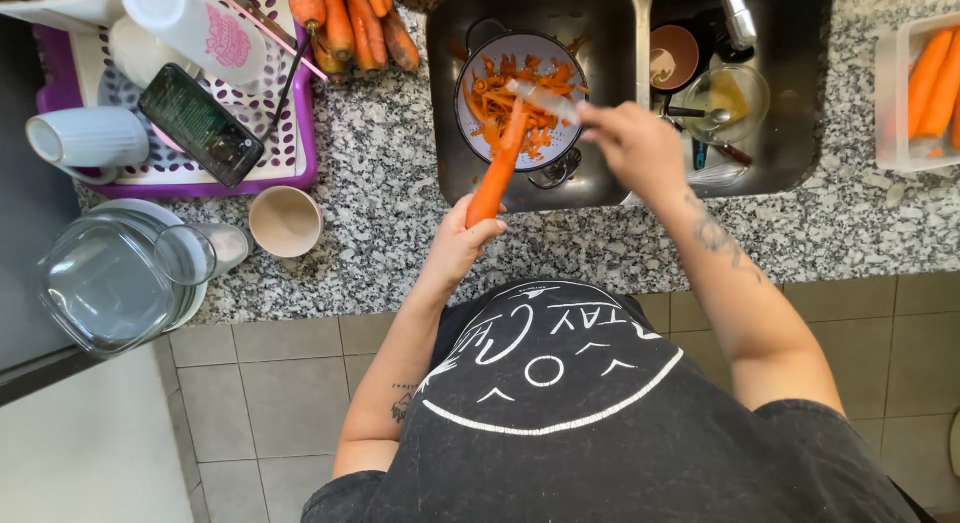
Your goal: The person peels several carrots using a peeler over a kitchen sink, allowing the peels to fall into a bowl. They handle the carrots one by one, rotating them to remove the skin completely.
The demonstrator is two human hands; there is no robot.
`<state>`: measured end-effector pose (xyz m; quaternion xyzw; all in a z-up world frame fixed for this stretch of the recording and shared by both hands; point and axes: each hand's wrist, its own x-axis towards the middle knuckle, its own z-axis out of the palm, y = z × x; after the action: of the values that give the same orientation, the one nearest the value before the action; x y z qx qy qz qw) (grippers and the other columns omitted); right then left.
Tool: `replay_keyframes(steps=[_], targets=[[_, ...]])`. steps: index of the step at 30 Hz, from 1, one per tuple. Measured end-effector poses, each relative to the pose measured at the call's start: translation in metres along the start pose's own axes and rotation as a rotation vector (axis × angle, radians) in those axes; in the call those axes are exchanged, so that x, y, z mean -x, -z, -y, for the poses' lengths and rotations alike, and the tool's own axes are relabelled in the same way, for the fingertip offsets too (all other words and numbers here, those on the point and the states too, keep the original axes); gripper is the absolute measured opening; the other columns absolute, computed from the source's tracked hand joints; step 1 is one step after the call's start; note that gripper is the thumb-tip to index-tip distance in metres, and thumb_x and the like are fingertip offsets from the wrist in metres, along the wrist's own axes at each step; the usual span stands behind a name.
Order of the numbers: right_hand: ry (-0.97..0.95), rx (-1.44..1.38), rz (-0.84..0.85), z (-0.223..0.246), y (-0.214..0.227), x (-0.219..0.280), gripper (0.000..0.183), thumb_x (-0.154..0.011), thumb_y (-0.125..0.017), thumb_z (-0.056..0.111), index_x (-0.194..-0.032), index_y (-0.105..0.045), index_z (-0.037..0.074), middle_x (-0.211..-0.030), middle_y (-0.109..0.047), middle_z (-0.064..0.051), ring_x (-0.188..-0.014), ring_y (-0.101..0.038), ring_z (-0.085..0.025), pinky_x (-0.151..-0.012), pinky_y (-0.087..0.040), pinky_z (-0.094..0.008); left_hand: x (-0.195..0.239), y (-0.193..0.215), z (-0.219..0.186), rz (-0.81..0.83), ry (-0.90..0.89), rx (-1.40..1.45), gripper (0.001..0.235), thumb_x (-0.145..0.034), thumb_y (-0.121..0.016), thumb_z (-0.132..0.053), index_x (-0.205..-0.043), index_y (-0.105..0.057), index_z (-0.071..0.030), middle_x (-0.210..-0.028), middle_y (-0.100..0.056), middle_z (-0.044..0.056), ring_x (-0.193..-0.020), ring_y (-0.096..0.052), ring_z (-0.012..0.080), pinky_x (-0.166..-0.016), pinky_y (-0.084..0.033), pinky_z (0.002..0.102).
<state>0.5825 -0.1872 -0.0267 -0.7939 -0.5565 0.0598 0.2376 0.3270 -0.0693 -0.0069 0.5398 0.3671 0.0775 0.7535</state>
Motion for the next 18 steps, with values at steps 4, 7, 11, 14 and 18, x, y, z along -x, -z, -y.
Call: replay_keyframes(steps=[4,7,11,14,18], targets=[[-0.211,0.016,0.013,-0.029,-0.003,-0.013,0.022,-0.095,-0.064,0.035,-0.117,-0.064,0.032,-0.098,-0.062,0.002,-0.09,-0.063,-0.022,-0.074,-0.051,-0.038,-0.003,0.003,-0.012,0.056,0.005,0.071,0.039,-0.081,-0.064,-0.017,-0.115,-0.049,-0.004,-0.058,-0.041,0.003,-0.05,-0.033,0.0091,-0.044,-0.03,0.022],[-0.191,-0.068,-0.019,-0.008,0.007,-0.005,0.025,-0.097,-0.062,0.026,-0.122,-0.064,0.025,-0.096,-0.063,-0.005,-0.089,-0.064,-0.028,-0.075,-0.051,-0.042,-0.013,0.009,0.005,0.037,0.016,0.066,0.039,-0.088,-0.062,-0.03,-0.112,-0.052,-0.002,-0.069,-0.053,0.009,-0.055,-0.047,0.0121,-0.049,-0.04,0.025],[-0.061,-0.109,-0.059,0.023,0.006,0.009,0.026,-0.094,-0.063,0.023,-0.12,-0.066,0.024,-0.09,-0.063,-0.008,-0.087,-0.063,-0.029,-0.075,-0.05,-0.041,-0.018,0.006,0.001,-0.021,0.014,0.033,0.042,-0.09,-0.057,-0.019,-0.123,-0.047,0.004,-0.075,-0.057,0.011,-0.05,-0.048,0.01,-0.045,-0.041,0.023],[-0.015,-0.197,0.028,0.063,0.015,0.027,0.027,-0.09,-0.063,0.022,-0.116,-0.067,0.026,-0.085,-0.064,-0.007,-0.083,-0.064,-0.025,-0.077,-0.051,-0.036,-0.016,0.0,0.001,-0.103,0.007,-0.144,0.041,-0.089,-0.061,-0.019,-0.123,-0.05,0.0,-0.084,-0.057,0.014,-0.065,-0.052,0.0173,-0.057,-0.044,0.031],[0.219,-0.002,-0.029,0.093,0.02,0.043,0.027,-0.09,-0.06,0.025,-0.116,-0.064,0.023,-0.08,-0.06,-0.005,-0.069,-0.061,-0.022,-0.062,-0.052,-0.032,-0.011,-0.008,-0.019,-0.232,-0.007,-0.342,0.04,-0.082,-0.068,-0.016,-0.119,-0.057,-0.005,-0.098,-0.062,0.022,-0.084,-0.062,0.033,-0.07,-0.05,0.043]])
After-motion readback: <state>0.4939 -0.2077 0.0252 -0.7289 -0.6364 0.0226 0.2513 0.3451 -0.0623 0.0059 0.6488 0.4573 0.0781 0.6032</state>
